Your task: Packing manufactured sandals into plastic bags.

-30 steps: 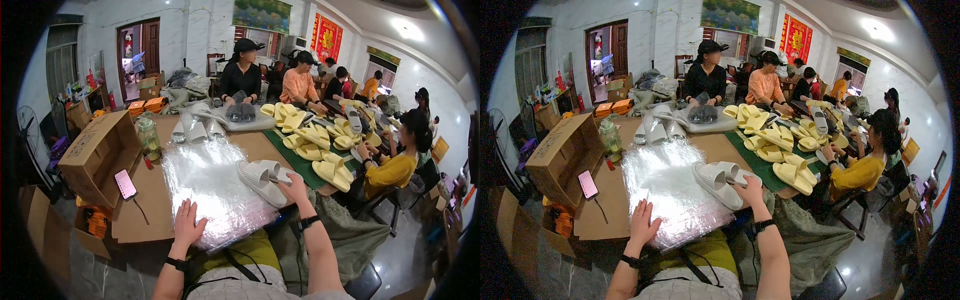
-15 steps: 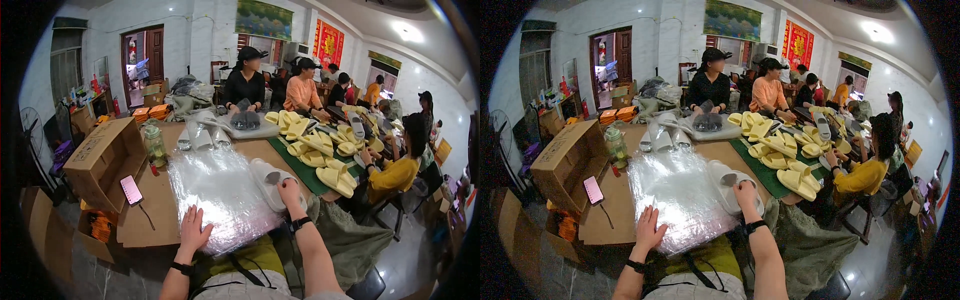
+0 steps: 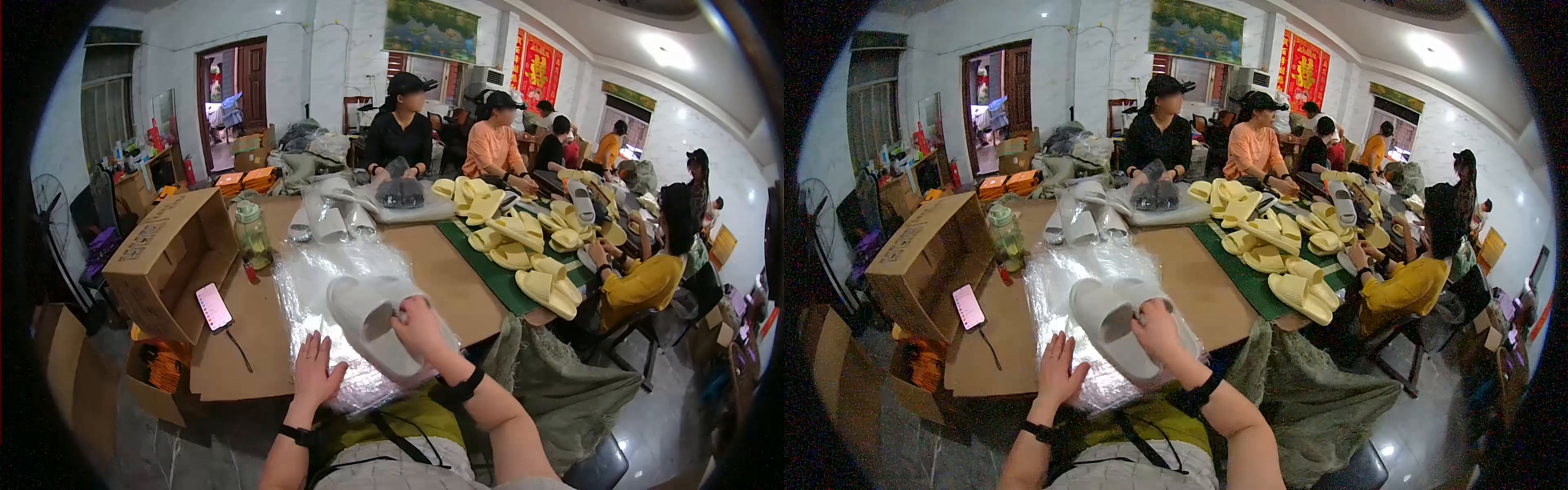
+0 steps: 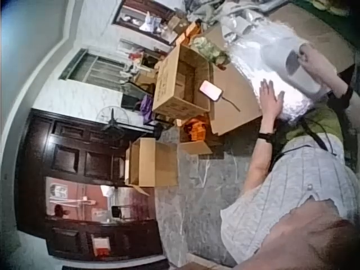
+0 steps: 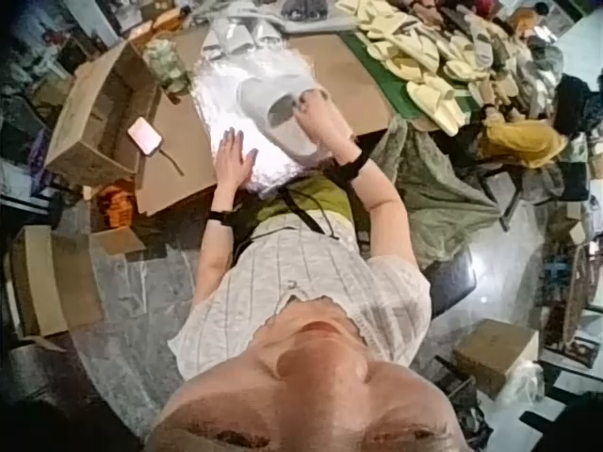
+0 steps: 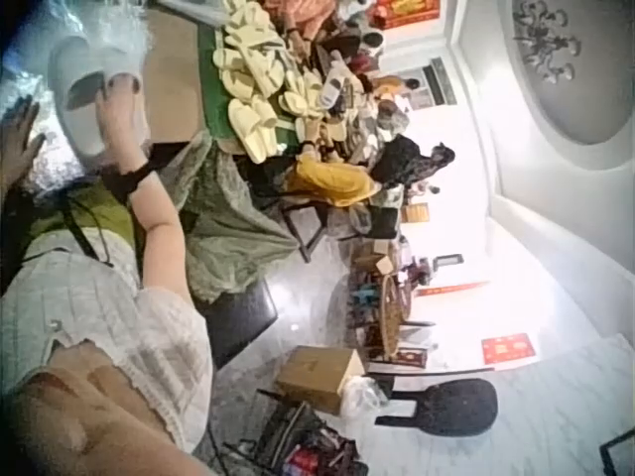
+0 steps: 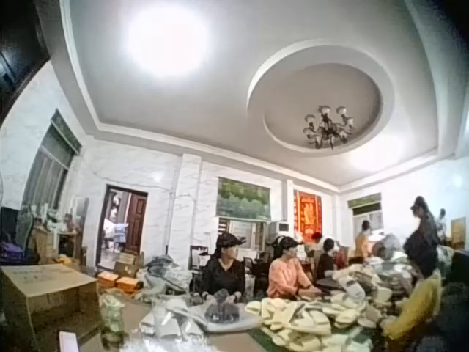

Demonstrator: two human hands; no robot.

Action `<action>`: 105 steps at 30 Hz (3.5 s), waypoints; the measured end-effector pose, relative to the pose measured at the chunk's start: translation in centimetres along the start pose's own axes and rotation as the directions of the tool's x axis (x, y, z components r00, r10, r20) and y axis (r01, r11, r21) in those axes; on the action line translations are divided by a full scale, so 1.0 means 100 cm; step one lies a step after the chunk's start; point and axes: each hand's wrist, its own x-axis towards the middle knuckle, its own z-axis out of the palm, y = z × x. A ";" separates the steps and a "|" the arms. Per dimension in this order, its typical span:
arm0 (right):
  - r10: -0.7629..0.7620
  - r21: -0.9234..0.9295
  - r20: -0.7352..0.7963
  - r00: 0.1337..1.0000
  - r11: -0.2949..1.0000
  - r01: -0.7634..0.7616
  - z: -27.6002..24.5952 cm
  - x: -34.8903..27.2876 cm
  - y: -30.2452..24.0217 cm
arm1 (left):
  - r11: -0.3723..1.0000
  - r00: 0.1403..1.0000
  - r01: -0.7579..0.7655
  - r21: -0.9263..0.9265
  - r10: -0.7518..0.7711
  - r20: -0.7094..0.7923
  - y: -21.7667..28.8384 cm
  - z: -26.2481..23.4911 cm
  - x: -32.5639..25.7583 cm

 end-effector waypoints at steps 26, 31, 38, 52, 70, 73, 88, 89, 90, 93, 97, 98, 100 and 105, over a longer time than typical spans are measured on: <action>-0.006 -0.245 0.107 0.994 0.969 0.032 0.055 -0.032 0.010 | 1.000 1.000 -0.002 -0.007 0.002 -0.019 0.000 0.001 -0.001; -0.025 -0.247 0.081 0.996 0.968 0.044 0.059 -0.033 0.014 | 1.000 1.000 0.007 0.003 -0.007 -0.011 0.002 -0.001 -0.001; -0.015 -0.263 0.092 0.996 0.964 0.039 0.060 -0.033 0.016 | 1.000 1.000 -0.008 0.005 0.008 -0.017 -0.001 0.001 -0.002; -0.028 -0.228 0.050 0.998 0.973 0.038 0.059 -0.034 0.014 | 1.000 1.000 -0.004 0.019 0.004 0.018 -0.001 0.001 -0.001; 0.010 -0.239 0.094 0.996 0.971 0.013 0.055 -0.034 0.011 | 1.000 1.000 -0.004 0.007 0.004 -0.009 -0.001 0.001 -0.002; 0.003 -0.233 0.070 0.998 0.972 0.013 0.056 -0.035 0.011 | 1.000 1.000 -0.007 0.024 0.007 0.010 -0.001 0.001 -0.001; -0.031 -0.234 0.041 0.999 0.972 0.040 0.057 -0.036 0.014 | 1.000 1.000 -0.010 0.011 0.010 0.006 -0.001 0.000 -0.001; -0.046 -0.238 0.034 0.998 0.970 0.052 0.058 -0.036 0.014 | 1.000 1.000 -0.009 0.006 0.009 0.003 -0.001 0.001 -0.001; -0.044 -0.237 0.031 0.999 0.970 0.050 0.058 -0.036 0.015 | 1.000 1.000 -0.009 0.000 0.009 0.000 0.000 0.001 -0.001; -0.060 -0.217 -0.003 0.998 0.974 0.057 0.059 -0.036 0.016 | 1.000 1.000 0.000 0.003 0.000 0.009 0.002 0.000 0.000; -0.061 -0.218 -0.006 0.998 0.974 0.058 0.058 -0.036 0.014 | 1.000 1.000 0.011 -0.007 -0.011 0.022 0.003 -0.002 0.001; -0.059 -0.214 -0.003 0.998 0.975 0.057 0.058 -0.036 0.013 | 1.000 1.000 0.016 -0.004 -0.016 0.023 0.003 -0.002 0.000; -0.062 -0.221 -0.005 0.998 0.973 0.059 0.059 -0.036 0.015 | 1.000 1.000 0.017 -0.001 -0.017 0.026 0.003 -0.002 0.001; -0.063 -0.200 -0.012 0.998 0.978 0.059 0.058 -0.036 0.015 | 1.000 1.000 0.002 -0.002 -0.002 0.004 0.003 -0.001 0.000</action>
